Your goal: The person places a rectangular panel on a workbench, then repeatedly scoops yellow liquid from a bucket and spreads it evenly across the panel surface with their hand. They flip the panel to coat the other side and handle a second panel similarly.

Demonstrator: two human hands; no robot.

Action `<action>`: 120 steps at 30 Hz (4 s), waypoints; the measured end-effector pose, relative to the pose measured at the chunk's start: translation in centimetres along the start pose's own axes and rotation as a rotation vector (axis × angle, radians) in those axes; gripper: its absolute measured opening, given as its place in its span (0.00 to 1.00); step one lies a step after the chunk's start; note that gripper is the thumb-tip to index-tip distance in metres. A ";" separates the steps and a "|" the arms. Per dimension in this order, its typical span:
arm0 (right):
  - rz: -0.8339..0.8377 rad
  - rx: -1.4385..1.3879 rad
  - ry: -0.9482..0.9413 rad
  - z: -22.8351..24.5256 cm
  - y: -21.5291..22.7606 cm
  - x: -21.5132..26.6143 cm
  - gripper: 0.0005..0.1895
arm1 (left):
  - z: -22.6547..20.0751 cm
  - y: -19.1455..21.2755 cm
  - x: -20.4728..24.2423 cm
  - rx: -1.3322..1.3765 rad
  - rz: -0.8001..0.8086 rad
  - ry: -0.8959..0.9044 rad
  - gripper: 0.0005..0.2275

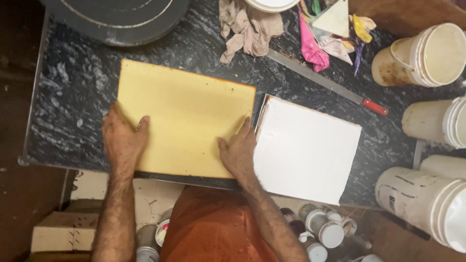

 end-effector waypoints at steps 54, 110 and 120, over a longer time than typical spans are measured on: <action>-0.002 -0.923 -0.198 -30.3 27.1 12.4 0.34 | -16.4 -23.6 9.4 1.005 0.826 -0.215 0.31; -0.352 -0.098 -0.109 -34.0 22.1 16.1 0.31 | -10.3 -18.3 20.0 0.081 0.082 -0.586 0.22; -0.240 -0.559 -0.074 -39.9 17.4 21.2 0.49 | -19.4 -27.3 22.9 -0.696 0.512 -0.925 0.50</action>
Point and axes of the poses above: each hand's wrist, its own x-axis away from the middle knuckle, its own y-axis out of the back of the hand, z = x × y, the point moved 2 cm from there along -x, towards the middle knuckle, and after that the axes turned 11 degrees about z, right-handed, at the moved point
